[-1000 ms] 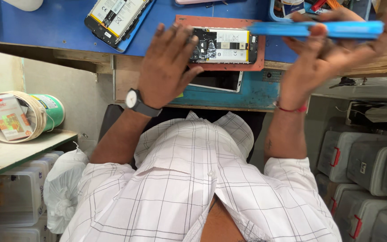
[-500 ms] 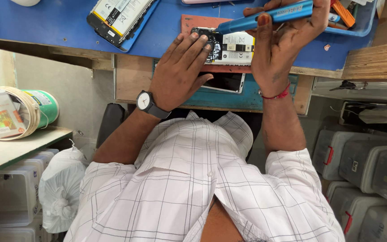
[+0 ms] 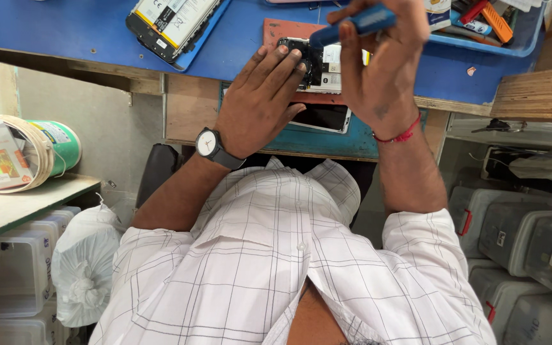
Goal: The person holds a smartphone, removes its back cover and battery, and uses a blue pry tool to work on the internal components of the disassembled phone on a workbench. They then carry the opened phone to another bench and continue manipulating its internal parts by hand.
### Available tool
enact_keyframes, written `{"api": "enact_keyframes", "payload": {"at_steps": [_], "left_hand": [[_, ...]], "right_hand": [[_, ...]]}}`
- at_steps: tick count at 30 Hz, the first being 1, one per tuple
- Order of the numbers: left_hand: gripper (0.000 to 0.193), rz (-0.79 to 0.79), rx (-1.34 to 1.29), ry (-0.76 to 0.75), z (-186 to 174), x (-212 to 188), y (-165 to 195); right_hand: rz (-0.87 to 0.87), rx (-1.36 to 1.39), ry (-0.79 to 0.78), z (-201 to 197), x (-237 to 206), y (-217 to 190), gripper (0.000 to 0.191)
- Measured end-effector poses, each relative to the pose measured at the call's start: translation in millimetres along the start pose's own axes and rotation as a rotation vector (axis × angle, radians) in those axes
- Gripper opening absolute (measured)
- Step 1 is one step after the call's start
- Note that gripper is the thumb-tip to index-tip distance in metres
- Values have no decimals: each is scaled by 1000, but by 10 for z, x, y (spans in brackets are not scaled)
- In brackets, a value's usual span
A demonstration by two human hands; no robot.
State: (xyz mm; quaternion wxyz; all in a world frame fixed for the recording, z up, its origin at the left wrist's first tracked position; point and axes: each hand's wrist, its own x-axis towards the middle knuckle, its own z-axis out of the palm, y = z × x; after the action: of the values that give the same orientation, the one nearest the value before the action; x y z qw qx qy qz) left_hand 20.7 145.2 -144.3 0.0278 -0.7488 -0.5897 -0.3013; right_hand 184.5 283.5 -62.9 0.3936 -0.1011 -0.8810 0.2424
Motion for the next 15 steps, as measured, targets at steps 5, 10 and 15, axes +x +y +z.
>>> {"api": "enact_keyframes", "payload": {"at_steps": [5,10,15], "left_hand": [[66,-2,34,-19,-6,-2,14],[77,3,99,-72,2,-46,42],[76,17,120,-54,38,-58,56]], "right_hand": [[10,-127,-107,-65,179,-52,26],[-28,-60,-91,-30,195,-33,18],[-110,-119,-78,-13,77,43,20]]}}
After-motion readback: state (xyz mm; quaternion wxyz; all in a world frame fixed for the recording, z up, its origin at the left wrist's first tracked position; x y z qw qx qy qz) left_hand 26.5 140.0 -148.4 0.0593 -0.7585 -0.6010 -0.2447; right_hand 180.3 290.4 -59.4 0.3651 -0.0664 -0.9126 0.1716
